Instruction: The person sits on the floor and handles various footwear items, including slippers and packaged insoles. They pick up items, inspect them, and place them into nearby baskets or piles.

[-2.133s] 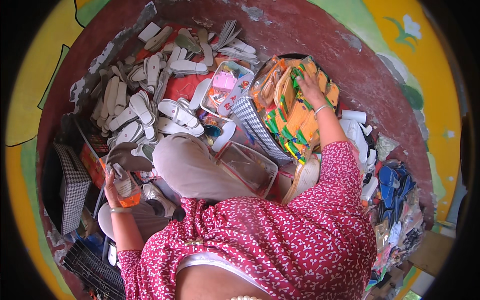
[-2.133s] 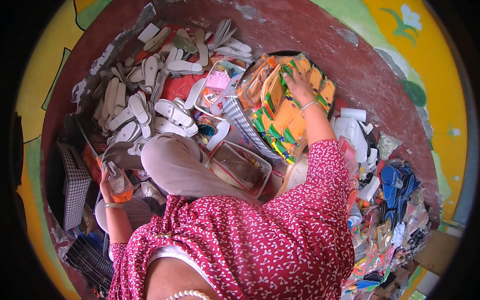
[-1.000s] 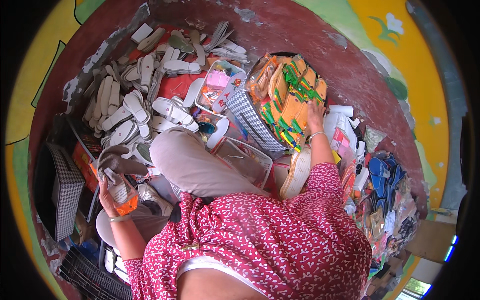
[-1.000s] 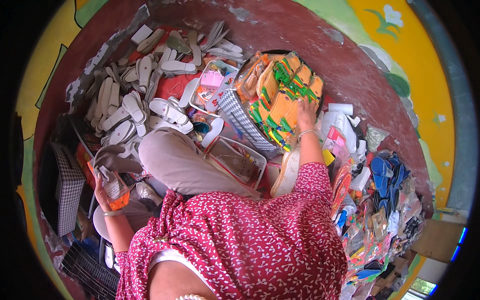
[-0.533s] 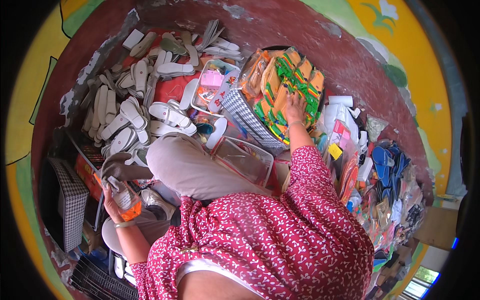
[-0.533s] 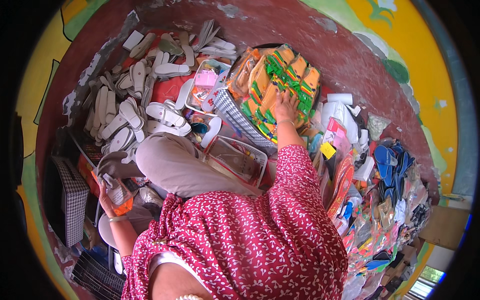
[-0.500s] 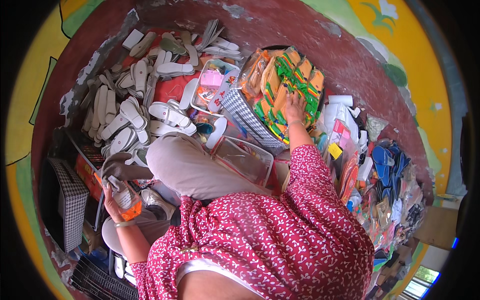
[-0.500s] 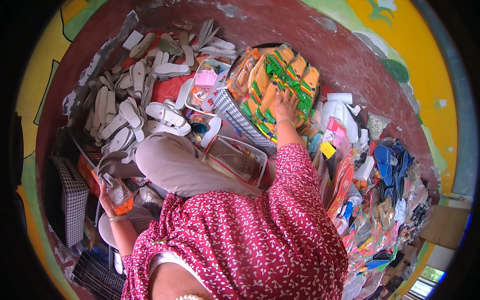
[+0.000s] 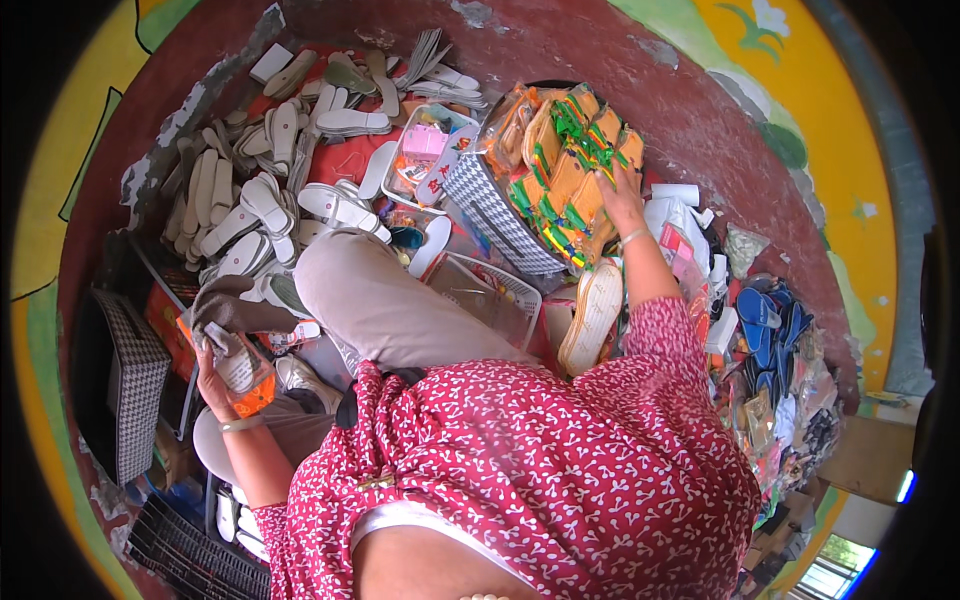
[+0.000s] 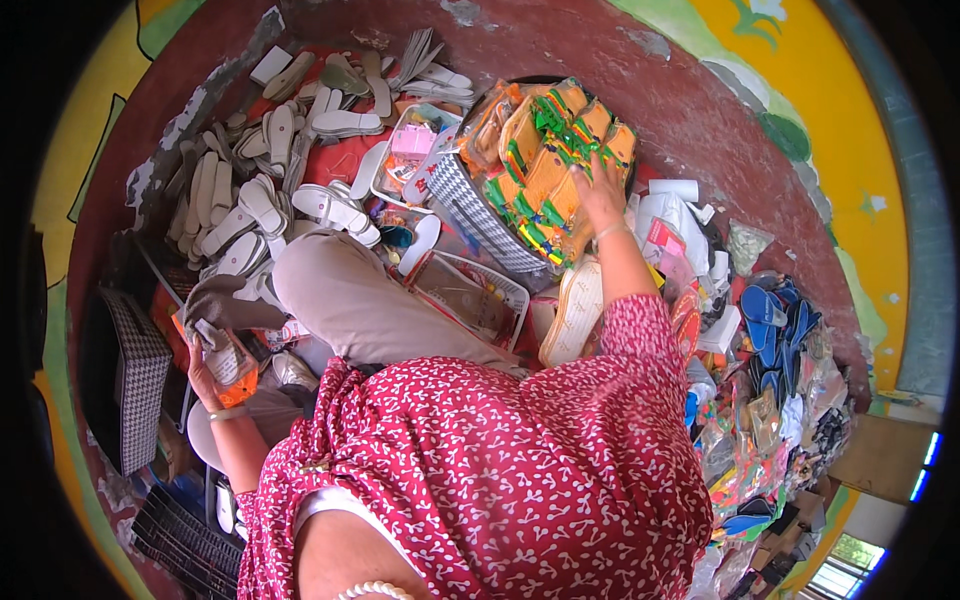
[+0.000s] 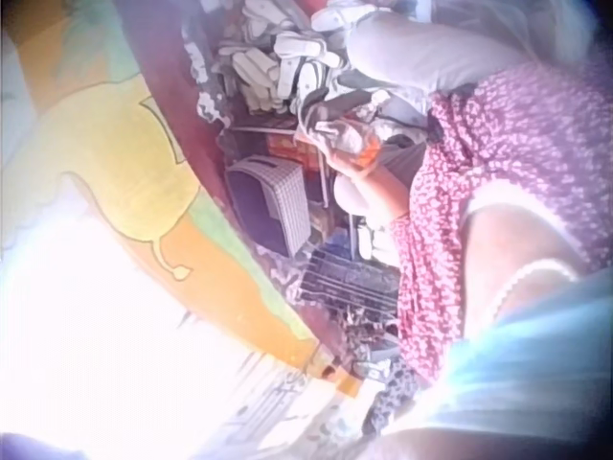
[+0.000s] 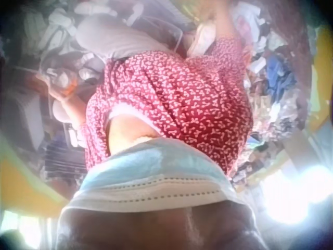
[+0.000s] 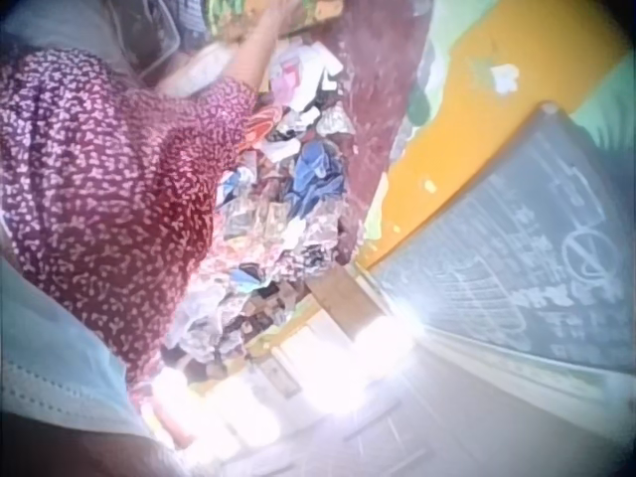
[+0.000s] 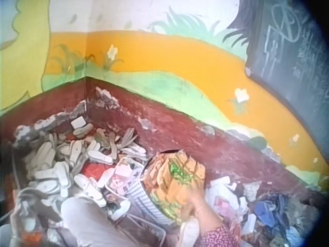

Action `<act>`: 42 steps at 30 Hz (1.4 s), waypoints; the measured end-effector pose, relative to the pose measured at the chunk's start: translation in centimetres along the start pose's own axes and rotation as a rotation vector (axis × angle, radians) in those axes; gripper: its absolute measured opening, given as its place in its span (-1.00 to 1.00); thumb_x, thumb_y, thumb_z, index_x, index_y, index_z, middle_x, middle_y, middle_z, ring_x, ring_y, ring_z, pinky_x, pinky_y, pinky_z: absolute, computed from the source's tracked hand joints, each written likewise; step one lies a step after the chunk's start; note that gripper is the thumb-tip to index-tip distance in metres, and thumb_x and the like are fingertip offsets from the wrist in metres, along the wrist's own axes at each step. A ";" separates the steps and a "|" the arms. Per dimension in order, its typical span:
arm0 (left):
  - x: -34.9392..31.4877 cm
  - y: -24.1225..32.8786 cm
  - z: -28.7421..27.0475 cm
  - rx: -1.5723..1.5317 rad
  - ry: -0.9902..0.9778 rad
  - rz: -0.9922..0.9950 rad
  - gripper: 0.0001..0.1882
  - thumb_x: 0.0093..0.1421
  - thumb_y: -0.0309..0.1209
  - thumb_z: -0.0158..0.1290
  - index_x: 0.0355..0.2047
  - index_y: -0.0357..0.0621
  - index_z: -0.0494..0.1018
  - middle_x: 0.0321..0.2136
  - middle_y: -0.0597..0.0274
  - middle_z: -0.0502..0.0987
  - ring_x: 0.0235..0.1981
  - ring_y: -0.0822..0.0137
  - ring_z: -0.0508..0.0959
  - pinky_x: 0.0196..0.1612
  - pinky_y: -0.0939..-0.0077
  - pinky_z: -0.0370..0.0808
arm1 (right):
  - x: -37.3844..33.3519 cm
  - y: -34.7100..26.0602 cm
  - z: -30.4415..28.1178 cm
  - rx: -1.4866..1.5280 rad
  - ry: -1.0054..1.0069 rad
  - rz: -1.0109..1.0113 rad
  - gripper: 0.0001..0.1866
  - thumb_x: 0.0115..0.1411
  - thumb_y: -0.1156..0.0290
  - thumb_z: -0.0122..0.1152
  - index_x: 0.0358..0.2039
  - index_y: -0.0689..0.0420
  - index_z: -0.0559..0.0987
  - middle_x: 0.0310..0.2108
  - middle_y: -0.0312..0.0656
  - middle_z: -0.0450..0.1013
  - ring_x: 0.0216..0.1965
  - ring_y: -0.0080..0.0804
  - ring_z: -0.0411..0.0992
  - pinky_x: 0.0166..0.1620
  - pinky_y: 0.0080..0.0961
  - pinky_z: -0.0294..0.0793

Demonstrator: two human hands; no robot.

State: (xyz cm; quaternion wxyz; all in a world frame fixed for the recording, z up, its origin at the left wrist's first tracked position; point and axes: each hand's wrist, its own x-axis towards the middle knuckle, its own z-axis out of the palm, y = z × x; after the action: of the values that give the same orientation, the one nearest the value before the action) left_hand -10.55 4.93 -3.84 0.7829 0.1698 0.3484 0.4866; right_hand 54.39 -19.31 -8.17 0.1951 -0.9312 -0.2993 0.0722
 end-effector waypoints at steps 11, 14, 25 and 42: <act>-0.4 0.9 -1.5 0.065 -0.076 -0.005 -0.63 0.22 -0.34 -0.11 0.01 -0.22 0.31 -0.07 0.01 0.43 -0.09 0.07 0.47 0.00 0.12 0.41 | -9.5 0.2 2.9 0.037 -0.263 -0.062 0.09 -0.19 0.19 0.41 0.27 -0.04 -0.09 0.27 0.13 -0.20 0.31 -0.10 -0.21 0.26 -0.42 -0.08; -0.4 0.8 -0.7 0.075 -0.071 0.021 -0.63 0.22 -0.35 -0.11 0.01 -0.22 0.30 -0.07 0.01 0.43 -0.09 0.08 0.47 -0.01 0.12 0.42 | -8.6 0.3 3.8 0.058 -0.221 -0.039 0.07 -0.18 0.24 0.40 0.26 -0.02 -0.07 0.27 0.14 -0.19 0.31 -0.12 -0.20 0.26 -0.44 -0.09; -1.3 0.7 0.6 0.026 -0.060 0.029 -0.64 0.21 -0.38 -0.10 0.01 -0.22 0.29 -0.10 0.01 0.44 -0.07 0.06 0.45 -0.03 0.10 0.44 | -8.4 -0.5 2.6 -0.206 -0.238 -0.035 0.05 -0.11 -0.09 0.27 0.26 0.05 -0.06 0.28 0.13 -0.30 0.28 0.17 -0.26 0.25 -0.12 -0.15; -2.4 0.0 1.8 -0.002 0.023 0.102 -0.66 0.19 -0.34 -0.06 -0.04 -0.18 0.34 -0.13 0.00 0.47 -0.13 0.05 0.49 -0.05 0.12 0.46 | 5.6 -9.0 7.5 -0.073 -0.244 -0.010 -0.18 0.15 -0.27 -0.41 0.27 0.02 -0.07 0.30 -0.01 -0.22 0.31 -0.15 -0.22 0.27 -0.28 -0.13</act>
State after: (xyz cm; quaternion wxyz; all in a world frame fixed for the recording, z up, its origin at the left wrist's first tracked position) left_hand -9.94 2.98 -1.66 0.7533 0.1811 0.3478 0.5280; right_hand 52.35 -6.95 -11.45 0.1236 -0.9205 -0.3279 0.1730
